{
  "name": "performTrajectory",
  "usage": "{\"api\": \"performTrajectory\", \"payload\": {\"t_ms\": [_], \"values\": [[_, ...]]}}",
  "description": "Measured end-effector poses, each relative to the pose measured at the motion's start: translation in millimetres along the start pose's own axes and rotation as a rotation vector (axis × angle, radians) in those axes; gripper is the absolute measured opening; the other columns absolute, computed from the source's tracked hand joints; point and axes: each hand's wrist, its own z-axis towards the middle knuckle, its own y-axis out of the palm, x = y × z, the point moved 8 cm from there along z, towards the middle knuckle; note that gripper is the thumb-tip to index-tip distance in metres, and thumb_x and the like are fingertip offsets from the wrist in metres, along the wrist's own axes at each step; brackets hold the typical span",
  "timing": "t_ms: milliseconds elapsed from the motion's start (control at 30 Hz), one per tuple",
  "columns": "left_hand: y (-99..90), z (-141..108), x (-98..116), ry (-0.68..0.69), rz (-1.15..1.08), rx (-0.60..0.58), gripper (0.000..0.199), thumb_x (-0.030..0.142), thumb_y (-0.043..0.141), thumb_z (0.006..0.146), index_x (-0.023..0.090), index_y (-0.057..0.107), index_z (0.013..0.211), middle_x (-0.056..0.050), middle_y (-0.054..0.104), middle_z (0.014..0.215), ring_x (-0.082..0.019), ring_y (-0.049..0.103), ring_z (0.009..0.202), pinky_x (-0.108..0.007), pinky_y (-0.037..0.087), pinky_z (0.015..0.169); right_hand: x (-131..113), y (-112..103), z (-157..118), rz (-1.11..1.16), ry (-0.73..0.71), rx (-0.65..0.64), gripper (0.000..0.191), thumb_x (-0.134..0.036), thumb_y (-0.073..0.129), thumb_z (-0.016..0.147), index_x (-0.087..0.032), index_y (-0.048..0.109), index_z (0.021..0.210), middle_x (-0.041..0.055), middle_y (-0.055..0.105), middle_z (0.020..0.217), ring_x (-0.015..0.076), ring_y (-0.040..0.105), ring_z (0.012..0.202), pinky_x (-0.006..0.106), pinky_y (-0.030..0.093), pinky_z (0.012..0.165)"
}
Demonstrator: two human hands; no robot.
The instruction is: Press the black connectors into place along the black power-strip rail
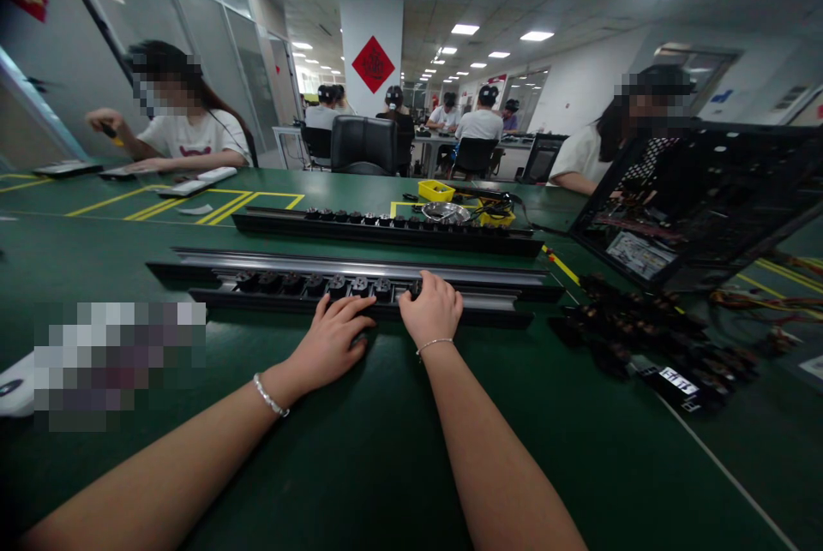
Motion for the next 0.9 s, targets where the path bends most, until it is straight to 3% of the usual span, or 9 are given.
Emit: {"api": "performTrajectory", "payload": {"t_ms": [900], "values": [[-0.3,-0.1,0.3,0.001,0.001,-0.003,0.027,0.021,0.05,0.079,0.028,0.06,0.103,0.0,0.045,0.14,-0.026,0.036,0.129,-0.062,0.013,0.11,6.5,-2.3,1.2,0.01,-0.006,0.013,0.043,-0.028,0.048,0.077,-0.02,0.055,0.118,0.008,0.061,0.119,0.0239,0.049,0.112,0.039,0.028,0.098]]}}
